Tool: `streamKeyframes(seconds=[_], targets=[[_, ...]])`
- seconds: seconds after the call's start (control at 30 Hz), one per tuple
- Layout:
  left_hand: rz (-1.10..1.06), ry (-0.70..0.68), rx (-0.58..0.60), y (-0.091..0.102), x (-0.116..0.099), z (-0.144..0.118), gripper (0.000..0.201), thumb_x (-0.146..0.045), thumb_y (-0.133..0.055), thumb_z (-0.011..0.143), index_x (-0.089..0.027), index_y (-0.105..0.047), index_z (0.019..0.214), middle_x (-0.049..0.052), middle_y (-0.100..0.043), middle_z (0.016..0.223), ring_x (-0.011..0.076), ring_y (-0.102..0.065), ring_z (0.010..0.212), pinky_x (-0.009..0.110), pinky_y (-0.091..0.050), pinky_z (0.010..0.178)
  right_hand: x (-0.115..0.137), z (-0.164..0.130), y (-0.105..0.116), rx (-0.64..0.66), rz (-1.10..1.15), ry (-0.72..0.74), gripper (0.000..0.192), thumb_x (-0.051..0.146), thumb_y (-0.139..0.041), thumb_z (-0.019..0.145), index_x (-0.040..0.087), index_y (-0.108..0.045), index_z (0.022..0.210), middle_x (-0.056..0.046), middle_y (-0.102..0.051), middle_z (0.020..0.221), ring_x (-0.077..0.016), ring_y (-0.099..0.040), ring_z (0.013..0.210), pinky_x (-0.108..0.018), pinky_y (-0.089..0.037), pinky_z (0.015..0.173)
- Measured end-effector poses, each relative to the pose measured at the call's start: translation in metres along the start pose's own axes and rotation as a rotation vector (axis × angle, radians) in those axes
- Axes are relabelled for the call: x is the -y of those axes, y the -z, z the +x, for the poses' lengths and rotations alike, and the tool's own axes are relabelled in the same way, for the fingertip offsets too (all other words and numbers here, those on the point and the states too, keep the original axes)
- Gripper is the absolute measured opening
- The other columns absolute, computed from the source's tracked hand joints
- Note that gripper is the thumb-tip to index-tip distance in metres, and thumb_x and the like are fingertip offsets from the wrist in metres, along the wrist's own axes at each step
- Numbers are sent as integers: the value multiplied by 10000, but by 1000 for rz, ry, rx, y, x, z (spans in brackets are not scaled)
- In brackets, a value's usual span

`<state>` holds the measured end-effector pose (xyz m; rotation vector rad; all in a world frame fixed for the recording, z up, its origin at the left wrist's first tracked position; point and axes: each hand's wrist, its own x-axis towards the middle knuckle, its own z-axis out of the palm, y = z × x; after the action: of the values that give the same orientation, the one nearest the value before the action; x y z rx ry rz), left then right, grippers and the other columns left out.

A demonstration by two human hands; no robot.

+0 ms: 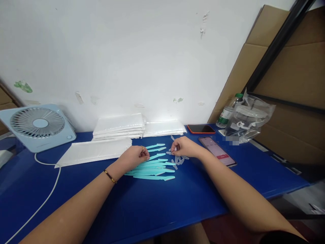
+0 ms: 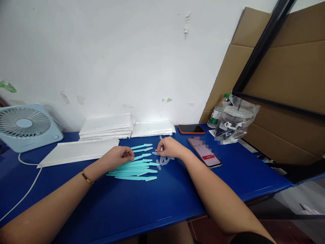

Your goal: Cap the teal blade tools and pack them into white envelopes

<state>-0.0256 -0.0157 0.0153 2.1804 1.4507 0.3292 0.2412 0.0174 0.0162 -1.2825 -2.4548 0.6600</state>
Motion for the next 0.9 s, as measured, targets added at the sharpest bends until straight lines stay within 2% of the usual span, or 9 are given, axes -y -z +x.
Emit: streamKeyframes(seconds=[0.23,0.43,0.53,0.63,0.7,0.83,0.9], targets=[[33,-31,-57,-7,2,5,198,-381,-505,759,-217,-617,759,-6,-636,714,144,-567,651,230,-370,539,5,5,-8,-13,38,5,145,303,-688,672,178,-697,745,2,-654,641,-98,-557,550,-191,-386,499],[56,-44,-116,-14,5,14,179,-381,-517,770,-233,-617,766,-22,-614,670,140,-548,623,237,-348,526,9,14,-24,-123,12,104,92,272,-665,721,194,-705,750,-13,-672,743,-111,-577,630,-202,-397,557],[107,-67,-171,-13,4,13,185,-381,-507,782,-237,-624,785,-16,-619,710,147,-550,654,244,-355,549,7,15,-21,-157,2,120,90,252,-647,740,199,-712,774,-16,-673,762,-115,-583,654,-209,-407,590],[116,-96,-220,-6,0,7,228,-420,-507,784,-239,-631,846,-8,-631,791,148,-556,692,247,-370,574,1,12,-8,-226,-19,76,117,225,-611,765,196,-716,809,-21,-680,794,-119,-587,677,-216,-418,615],[86,-116,-172,0,-2,3,267,-461,-513,772,-235,-642,834,-8,-632,795,141,-553,678,241,-374,570,-4,9,1,-235,-54,37,127,212,-607,760,191,-719,816,-28,-680,806,-124,-586,683,-219,-421,615],[34,-155,15,5,-4,-2,293,-495,-569,707,-227,-663,779,-10,-629,746,133,-548,647,224,-377,557,-11,6,7,-138,-75,8,151,265,-664,708,190,-729,822,-32,-669,790,-120,-582,641,-210,-417,575],[25,-128,37,3,-4,-1,291,-492,-558,710,-228,-664,768,-10,-625,705,137,-545,635,225,-373,547,-11,5,5,-91,-29,-3,162,286,-674,696,187,-731,809,-27,-673,766,-112,-583,611,-204,-417,561]])
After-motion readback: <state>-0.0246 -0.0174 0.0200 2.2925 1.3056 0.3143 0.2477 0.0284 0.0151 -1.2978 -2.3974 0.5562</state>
